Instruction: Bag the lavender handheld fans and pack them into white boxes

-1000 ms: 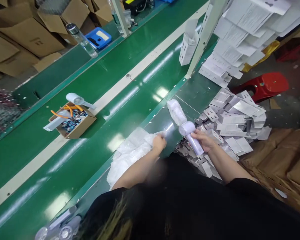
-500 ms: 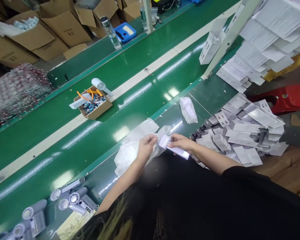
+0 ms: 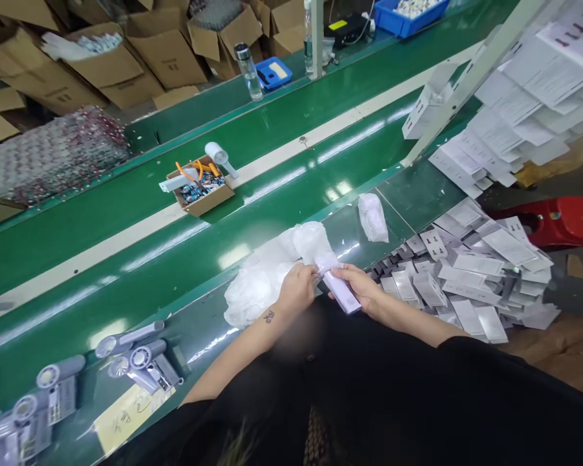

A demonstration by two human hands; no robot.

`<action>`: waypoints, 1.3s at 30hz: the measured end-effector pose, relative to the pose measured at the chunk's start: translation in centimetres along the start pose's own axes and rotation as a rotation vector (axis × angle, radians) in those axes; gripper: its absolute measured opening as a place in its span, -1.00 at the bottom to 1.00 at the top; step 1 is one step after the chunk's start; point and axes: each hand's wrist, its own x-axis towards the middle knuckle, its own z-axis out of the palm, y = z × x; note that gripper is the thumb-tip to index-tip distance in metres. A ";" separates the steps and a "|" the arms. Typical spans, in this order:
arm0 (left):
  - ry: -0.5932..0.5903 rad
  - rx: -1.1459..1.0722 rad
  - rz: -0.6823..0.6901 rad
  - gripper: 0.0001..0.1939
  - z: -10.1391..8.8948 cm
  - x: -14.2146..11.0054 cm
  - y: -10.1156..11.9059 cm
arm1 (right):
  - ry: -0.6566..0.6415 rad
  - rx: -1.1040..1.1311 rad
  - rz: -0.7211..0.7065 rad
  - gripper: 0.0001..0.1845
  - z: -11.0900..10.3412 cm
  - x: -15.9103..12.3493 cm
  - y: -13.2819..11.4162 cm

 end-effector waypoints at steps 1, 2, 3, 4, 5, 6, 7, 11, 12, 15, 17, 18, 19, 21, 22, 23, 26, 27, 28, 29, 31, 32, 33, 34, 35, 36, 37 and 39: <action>-0.013 0.039 0.000 -0.84 0.1 0.1 -0.2 | -0.001 0.014 0.026 -0.81 0.0 0.0 0.2; -0.036 0.076 0.006 -0.84 0.2 0.2 -0.4 | -0.009 0.025 0.046 -0.84 0.0 0.1 0.4; -0.060 0.110 0.002 -0.84 0.3 0.4 -0.6 | -0.021 0.039 0.047 -0.87 0.0 0.2 0.6; -0.081 0.136 -0.022 -0.84 0.2 0.6 -0.8 | -0.034 0.057 0.033 -0.88 0.1 0.3 0.7; -0.100 0.149 -0.070 -0.85 0.2 1.0 -1.1 | -0.044 0.075 0.010 -0.89 0.2 0.4 0.9; -0.116 0.143 -0.139 -0.86 0.1 1.3 -1.2 | -0.048 0.093 -0.015 -0.90 0.3 0.6 1.0; -0.130 0.119 -0.218 -0.87 0.0 1.6 -1.3 | -0.042 0.110 -0.036 -0.90 0.5 0.7 1.0; -0.194 -0.104 -0.347 -0.86 -0.7 1.7 -0.6 | -0.002 0.143 -0.071 -0.97 1.1 1.1 0.9; -0.218 -0.181 -0.302 -0.87 -0.9 1.4 -0.2 | 0.003 0.143 -0.089 -0.98 1.1 1.2 0.7; -0.253 -0.399 -0.271 -0.91 -1.6 1.0 0.8 | -0.059 0.072 -0.069 -0.88 1.0 1.4 0.4; -0.190 -0.465 -0.420 -0.87 -2.0 1.3 1.3 | -0.132 -0.015 0.030 -0.80 1.0 1.6 0.4; -0.155 -0.477 -0.481 -0.84 -2.2 1.5 1.4 | -0.150 -0.053 0.090 -0.80 1.0 1.7 0.5; -0.134 -0.486 -0.498 -0.81 -2.3 1.6 1.5 | -0.142 -0.083 0.140 -0.82 1.1 1.8 0.6; -0.163 -0.531 -0.418 -0.79 -2.6 1.8 1.7 | -0.085 -0.147 0.174 -0.88 0.9 1.9 0.7; -0.191 -0.569 -0.384 -0.79 -2.8 1.7 1.7 | -0.051 -0.197 0.151 -0.88 0.7 1.7 0.5; -0.212 -0.616 -0.388 -0.81 -3.0 1.5 1.7 | -0.023 -0.274 0.102 -0.85 0.3 1.3 0.1; -0.218 -0.823 -0.600 -0.84 -4.2 0.8 1.5 | -0.005 -0.638 -0.194 -0.77 -1.2 -1.2 -2.9; -0.200 -0.896 -0.654 -0.83 -4.8 0.5 1.6 | -0.017 -0.733 -0.315 -0.77 -1.7 -2.3 -4.2; -0.172 -0.955 -0.659 -0.81 -5.4 0.4 1.8 | -0.044 -0.769 -0.411 -0.78 -2.0 -3.3 -5.4; -0.133 -0.990 -0.612 -0.80 -5.9 0.2 2.2 | -0.077 -0.740 -0.436 -0.76 -2.2 -4.1 -6.5; -0.060 -0.972 -0.410 -0.81 -6.7 0.3 3.7 | -0.180 -0.555 -0.282 -0.64 -1.9 -4.6 -7.3; -0.067 -0.940 -0.280 -0.82 -6.9 0.4 4.5 | -0.216 -0.452 -0.150 -0.59 -1.3 -4.3 -7.1; -0.118 -0.913 -0.143 -0.84 -6.9 0.6 5.1 | -0.234 -0.376 -0.016 -0.56 -0.6 -3.7 -6.4; -0.208 -0.898 -0.008 -0.84 -6.9 0.8 5.4 | -0.228 -0.334 0.087 -0.57 0.2 -2.9 -5.5; -0.312 -0.895 0.105 -0.84 -6.9 1.0 5.2 | -0.201 -0.326 0.138 -0.62 1.0 -2.0 -4.6; -0.392 -0.896 0.160 -0.85 -7.1 0.9 4.4 | -0.180 -0.348 0.136 -0.69 1.7 -1.1 -3.7; -0.416 -0.890 0.123 -0.86 -7.6 0.5 2.9 | -0.169 -0.390 0.082 -0.72 2.2 0.0 -3.1; -0.259 -0.793 -0.246 -0.87 -9.9 -1.5 -2.0 | -0.134 -0.496 -0.185 -0.48 2.3 2.5 -3.2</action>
